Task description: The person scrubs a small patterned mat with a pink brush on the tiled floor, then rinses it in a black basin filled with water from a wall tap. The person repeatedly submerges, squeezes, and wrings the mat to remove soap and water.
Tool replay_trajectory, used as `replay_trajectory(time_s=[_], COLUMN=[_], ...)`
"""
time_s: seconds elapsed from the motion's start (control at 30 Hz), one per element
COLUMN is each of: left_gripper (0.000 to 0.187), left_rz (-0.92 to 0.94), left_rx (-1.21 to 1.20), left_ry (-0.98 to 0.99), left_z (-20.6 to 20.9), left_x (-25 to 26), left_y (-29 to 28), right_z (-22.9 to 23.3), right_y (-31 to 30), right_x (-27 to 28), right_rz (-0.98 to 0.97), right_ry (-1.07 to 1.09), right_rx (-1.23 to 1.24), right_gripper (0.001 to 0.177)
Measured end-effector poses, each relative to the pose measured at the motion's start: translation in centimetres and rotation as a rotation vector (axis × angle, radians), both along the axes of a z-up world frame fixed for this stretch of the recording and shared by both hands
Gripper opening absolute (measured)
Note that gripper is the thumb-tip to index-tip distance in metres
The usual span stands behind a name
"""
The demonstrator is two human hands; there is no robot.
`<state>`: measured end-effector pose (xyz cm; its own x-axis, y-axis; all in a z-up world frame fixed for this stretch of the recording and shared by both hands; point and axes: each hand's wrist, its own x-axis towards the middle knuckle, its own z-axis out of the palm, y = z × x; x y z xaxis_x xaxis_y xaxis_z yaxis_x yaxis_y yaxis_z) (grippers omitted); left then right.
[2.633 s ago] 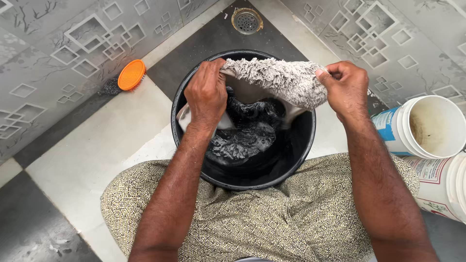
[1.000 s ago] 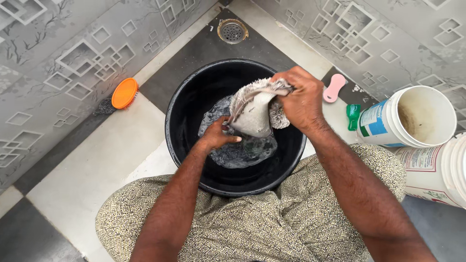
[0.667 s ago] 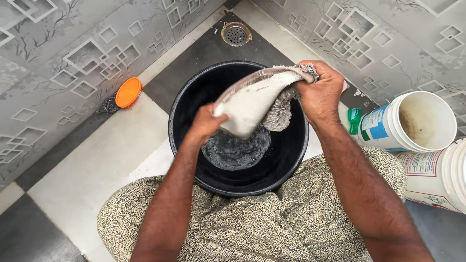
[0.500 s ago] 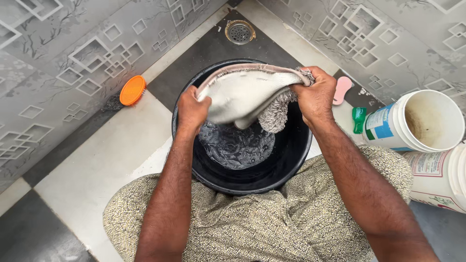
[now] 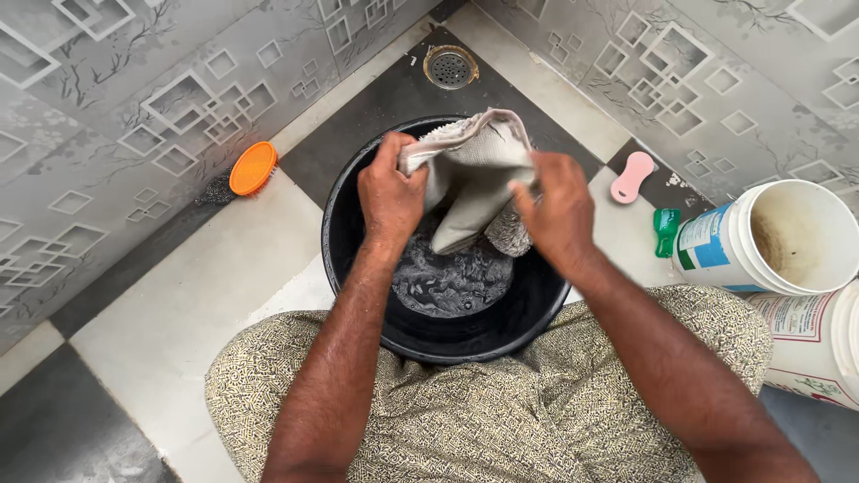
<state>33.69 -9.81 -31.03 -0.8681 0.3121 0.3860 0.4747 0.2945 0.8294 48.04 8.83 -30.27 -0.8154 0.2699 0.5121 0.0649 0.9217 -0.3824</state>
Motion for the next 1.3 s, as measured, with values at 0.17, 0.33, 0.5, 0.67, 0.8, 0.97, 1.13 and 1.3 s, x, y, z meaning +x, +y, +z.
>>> replay_trajectory(time_s=[0.17, 0.33, 0.5, 0.67, 0.8, 0.97, 1.13, 1.3], left_gripper=[0.036, 0.026, 0.025, 0.06, 0.066, 0.088, 0.063, 0.034], left_rz=[-0.204, -0.396, -0.445, -0.633, -0.442, -0.257, -0.193, -0.177], left_rx=[-0.144, -0.196, -0.176, 0.069, -0.016, -0.365, -0.536, -0.462], left_ry=[-0.056, -0.1, 0.109, -0.229, -0.194, -0.173, -0.268, -0.463], left_z=[0.5, 0.6, 0.7, 0.3, -1.7, -5.6, -10.5, -12.3], left_x=[1.8, 3.4, 3.9, 3.1, 3.1, 4.7, 3.9, 2.1], left_y=[1.2, 1.2, 2.0, 2.0, 2.3, 1.9, 1.2, 0.0], right_z=[1.8, -3.3, -7.4, -6.8, -4.4, -0.3, 2.3, 3.4], right_y=[-5.5, -5.6, -4.2, -2.4, -0.8, 0.2, 0.4, 1.7], right_x=[1.0, -0.2, -1.3, -1.7, -2.0, -1.9, -1.2, -0.3], right_rz=[0.623, 0.412, 0.314, 0.183, 0.156, 0.03, 0.007, -0.06], right_ry=[0.023, -0.452, -0.475, -0.25, -0.105, 0.101, 0.258, 0.367], right_rx=[0.377, 0.624, 0.772, 0.472, 0.333, 0.197, 0.211, 0.316], right_gripper=[0.017, 0.011, 0.013, 0.036, 0.018, 0.02, 0.029, 0.03])
